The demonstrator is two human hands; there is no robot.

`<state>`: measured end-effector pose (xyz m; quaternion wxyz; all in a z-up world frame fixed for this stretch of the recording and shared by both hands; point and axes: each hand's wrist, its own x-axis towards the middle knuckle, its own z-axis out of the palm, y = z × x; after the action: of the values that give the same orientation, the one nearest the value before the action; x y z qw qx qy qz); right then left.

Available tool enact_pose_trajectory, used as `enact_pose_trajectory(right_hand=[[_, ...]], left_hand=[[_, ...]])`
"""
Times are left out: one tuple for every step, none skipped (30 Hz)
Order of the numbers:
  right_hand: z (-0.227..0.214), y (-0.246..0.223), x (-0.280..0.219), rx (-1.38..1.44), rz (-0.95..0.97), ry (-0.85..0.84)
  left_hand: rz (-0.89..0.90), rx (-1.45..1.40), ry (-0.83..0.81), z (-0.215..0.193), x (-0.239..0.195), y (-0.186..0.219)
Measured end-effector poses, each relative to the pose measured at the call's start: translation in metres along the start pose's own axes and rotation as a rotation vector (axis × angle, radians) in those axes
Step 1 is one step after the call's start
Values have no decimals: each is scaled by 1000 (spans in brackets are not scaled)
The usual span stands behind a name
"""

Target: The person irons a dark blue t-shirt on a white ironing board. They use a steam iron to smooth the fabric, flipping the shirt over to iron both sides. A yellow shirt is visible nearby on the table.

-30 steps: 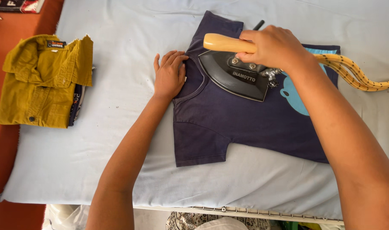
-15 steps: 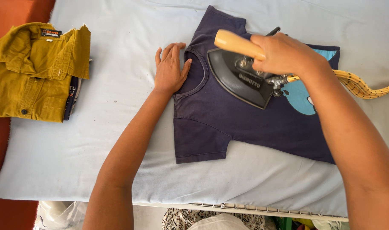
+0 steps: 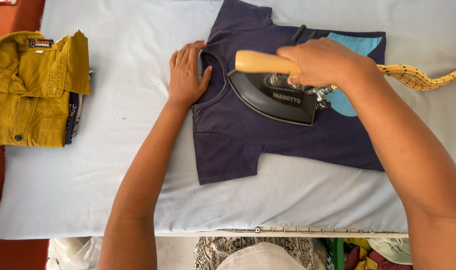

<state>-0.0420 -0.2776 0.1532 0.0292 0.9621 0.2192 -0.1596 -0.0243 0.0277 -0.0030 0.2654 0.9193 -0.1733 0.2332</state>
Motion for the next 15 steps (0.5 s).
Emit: enact_pose_trajectory(right_hand=[[-1,1,-4,14,-46,-23],[-2,2,-9,25,-92,-49],[-2,2,-13,37,-138,-75],[0,2,-18,-12,-141,-41],[2,3,-21,-61,-144,-7],[9,2,-25,-103,-153,16],[16,1,-28,-112,-152,97],[24,1,-30,-116,-153,175],[33,0,-34,-120,-153,253],[38,0,-35,-149,-158,309],[44,0,-38,-177,-162,366],[46,2,-39,-215,-176,420],[48,3,-41,-228,-181,444],[48,2,-37,-234,-198,485],[47,1,-37,-239,-214,527]], left_hand=[[10,11,3,0,-1,1],[17,18,7,0,-1,1],[24,26,11,1,1,-1],[40,5,11,2,1,-3],[57,-16,10,3,4,-6],[65,-37,0,5,0,-9],[94,-28,20,8,-2,-13],[120,-17,35,11,-4,-18],[146,-6,50,14,-7,-22],[156,-9,53,16,-6,-26],[165,-11,55,18,-5,-29],[164,-15,67,21,-6,-31],[123,-46,46,25,-6,-31],[84,-57,32,22,-3,-34],[45,-69,18,18,-2,-34]])
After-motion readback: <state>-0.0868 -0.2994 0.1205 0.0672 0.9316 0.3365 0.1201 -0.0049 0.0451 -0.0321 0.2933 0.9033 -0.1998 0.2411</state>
